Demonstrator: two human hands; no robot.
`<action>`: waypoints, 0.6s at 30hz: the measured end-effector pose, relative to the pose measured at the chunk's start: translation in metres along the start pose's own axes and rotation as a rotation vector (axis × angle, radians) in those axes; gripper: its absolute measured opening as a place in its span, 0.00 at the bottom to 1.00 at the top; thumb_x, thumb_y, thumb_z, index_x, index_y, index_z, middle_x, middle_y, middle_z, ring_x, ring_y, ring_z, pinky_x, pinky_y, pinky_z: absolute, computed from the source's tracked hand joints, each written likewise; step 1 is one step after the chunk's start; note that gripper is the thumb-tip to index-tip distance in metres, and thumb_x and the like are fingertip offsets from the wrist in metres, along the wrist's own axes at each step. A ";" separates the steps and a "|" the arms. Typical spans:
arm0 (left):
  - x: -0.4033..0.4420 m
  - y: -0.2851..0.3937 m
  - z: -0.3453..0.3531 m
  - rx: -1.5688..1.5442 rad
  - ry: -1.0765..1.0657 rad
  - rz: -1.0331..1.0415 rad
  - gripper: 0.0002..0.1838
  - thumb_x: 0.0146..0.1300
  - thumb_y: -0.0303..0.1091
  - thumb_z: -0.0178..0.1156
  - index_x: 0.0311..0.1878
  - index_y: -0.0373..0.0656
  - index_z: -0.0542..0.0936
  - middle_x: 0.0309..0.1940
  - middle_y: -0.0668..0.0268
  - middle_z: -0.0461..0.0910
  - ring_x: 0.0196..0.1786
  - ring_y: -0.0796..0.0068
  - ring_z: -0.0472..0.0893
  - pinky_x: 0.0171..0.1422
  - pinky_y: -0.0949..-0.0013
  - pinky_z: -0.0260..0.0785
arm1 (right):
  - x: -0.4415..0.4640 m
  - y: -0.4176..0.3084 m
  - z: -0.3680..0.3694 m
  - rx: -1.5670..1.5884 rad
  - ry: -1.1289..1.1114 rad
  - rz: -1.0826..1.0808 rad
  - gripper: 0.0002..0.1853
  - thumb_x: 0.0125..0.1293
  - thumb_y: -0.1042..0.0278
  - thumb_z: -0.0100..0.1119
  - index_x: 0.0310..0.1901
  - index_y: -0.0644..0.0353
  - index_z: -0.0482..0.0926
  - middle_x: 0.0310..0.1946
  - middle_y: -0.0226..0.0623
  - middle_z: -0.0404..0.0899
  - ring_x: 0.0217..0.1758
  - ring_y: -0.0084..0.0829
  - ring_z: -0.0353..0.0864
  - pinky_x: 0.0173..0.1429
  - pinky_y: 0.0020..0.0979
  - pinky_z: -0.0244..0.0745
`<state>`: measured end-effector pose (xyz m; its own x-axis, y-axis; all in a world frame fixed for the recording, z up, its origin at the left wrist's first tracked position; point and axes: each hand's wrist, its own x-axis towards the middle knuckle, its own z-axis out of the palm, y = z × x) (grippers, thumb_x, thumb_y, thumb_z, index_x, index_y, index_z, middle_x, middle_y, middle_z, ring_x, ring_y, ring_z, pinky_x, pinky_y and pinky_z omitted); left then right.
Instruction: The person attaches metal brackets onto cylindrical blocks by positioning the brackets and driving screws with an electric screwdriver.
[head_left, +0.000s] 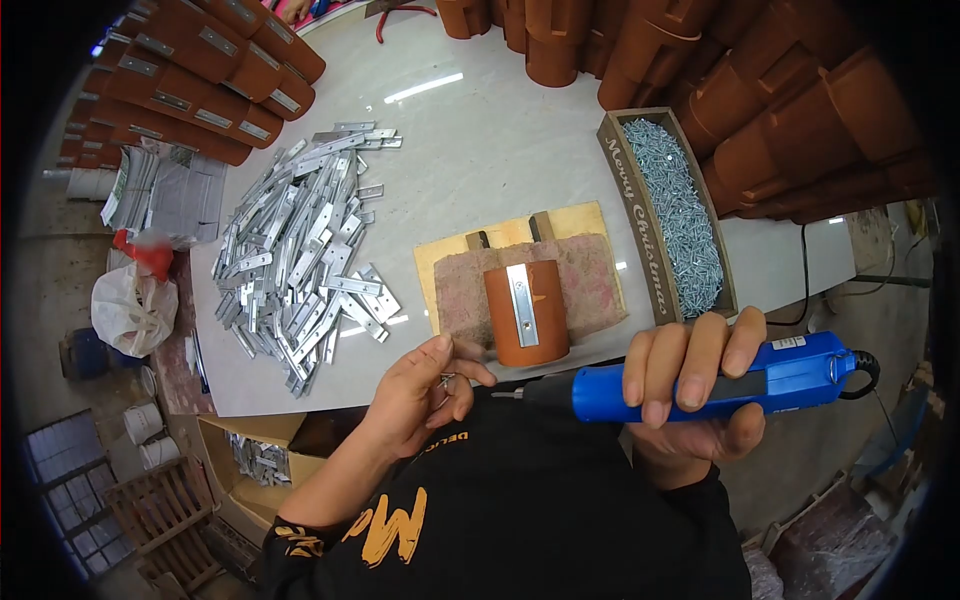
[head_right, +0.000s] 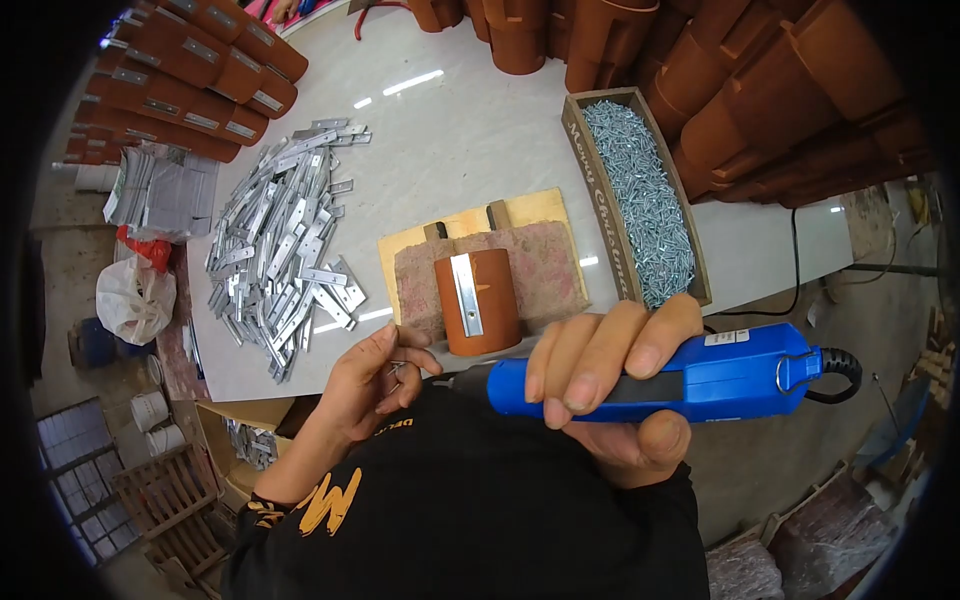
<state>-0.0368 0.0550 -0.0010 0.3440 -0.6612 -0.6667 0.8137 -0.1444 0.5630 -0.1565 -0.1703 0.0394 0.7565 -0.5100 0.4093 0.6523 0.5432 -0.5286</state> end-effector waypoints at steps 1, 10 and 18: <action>-0.001 -0.001 0.007 0.043 -0.005 0.000 0.26 0.78 0.52 0.40 0.54 0.35 0.74 0.39 0.55 0.81 0.23 0.78 0.74 0.19 0.82 0.55 | -0.001 0.003 0.004 0.007 -0.016 0.007 0.18 0.68 0.55 0.62 0.47 0.54 0.65 0.33 0.35 0.75 0.28 0.30 0.77 0.37 0.36 0.75; -0.007 0.002 0.029 0.193 -0.093 0.016 0.28 0.78 0.55 0.39 0.52 0.36 0.75 0.38 0.61 0.77 0.23 0.81 0.72 0.20 0.83 0.55 | -0.009 0.012 0.008 0.051 -0.102 0.022 0.18 0.69 0.59 0.61 0.51 0.59 0.66 0.40 0.45 0.77 0.37 0.38 0.79 0.47 0.41 0.74; -0.006 0.002 0.016 0.207 -0.166 0.016 0.12 0.76 0.36 0.51 0.52 0.37 0.76 0.40 0.59 0.85 0.19 0.85 0.70 0.18 0.82 0.55 | -0.004 0.000 0.000 -0.063 0.035 -0.038 0.18 0.68 0.53 0.61 0.47 0.53 0.65 0.35 0.32 0.73 0.28 0.29 0.75 0.39 0.35 0.71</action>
<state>-0.0446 0.0468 0.0118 0.2609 -0.7737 -0.5773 0.6900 -0.2688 0.6720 -0.1595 -0.1679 0.0377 0.7286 -0.5530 0.4042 0.6753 0.4809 -0.5592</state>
